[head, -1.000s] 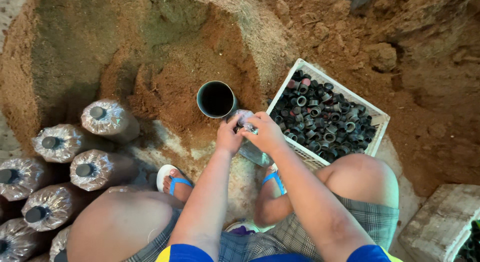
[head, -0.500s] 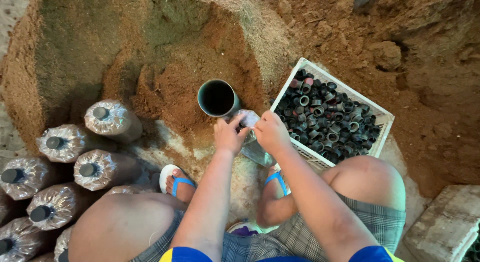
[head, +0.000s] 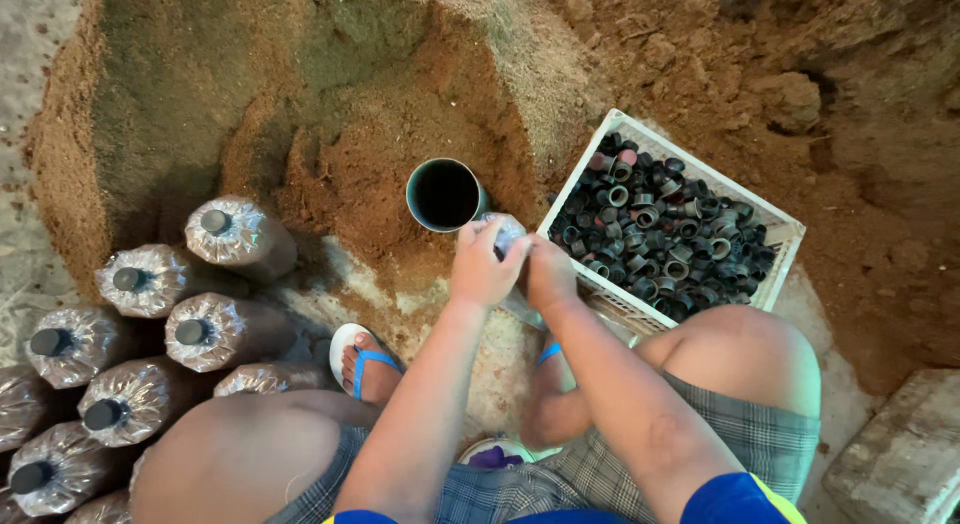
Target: The person sits on the floor and fills clear plastic bottles with brown granular material using a cylindrical metal scoop. They then place a black cap on each bottle and set it aside with others.
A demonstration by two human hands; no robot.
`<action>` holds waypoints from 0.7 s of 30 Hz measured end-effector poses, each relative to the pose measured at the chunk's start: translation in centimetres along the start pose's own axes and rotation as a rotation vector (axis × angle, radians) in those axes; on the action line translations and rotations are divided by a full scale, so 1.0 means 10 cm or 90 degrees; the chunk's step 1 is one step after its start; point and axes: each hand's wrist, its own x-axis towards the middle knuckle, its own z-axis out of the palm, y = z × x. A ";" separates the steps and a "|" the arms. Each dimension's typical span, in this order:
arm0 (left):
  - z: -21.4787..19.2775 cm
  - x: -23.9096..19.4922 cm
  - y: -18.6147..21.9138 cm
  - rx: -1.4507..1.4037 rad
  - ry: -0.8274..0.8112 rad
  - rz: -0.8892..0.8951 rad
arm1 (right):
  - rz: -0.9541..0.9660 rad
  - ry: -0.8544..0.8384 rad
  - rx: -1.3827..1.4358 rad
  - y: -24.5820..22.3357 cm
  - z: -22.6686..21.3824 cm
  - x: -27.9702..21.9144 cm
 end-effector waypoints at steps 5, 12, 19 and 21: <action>0.25 0.15 -0.31 0.026 0.053 0.023 | -0.143 0.195 0.026 0.01 0.07 -0.01; 0.12 0.25 -0.45 0.068 0.118 -0.017 | -0.136 0.258 0.125 0.02 0.11 0.03; 0.20 0.22 -0.60 0.103 0.146 0.045 | -0.215 0.327 0.052 0.09 0.18 0.07; 0.21 0.25 -0.52 0.019 0.065 -0.025 | -0.236 0.332 0.014 0.17 0.19 0.08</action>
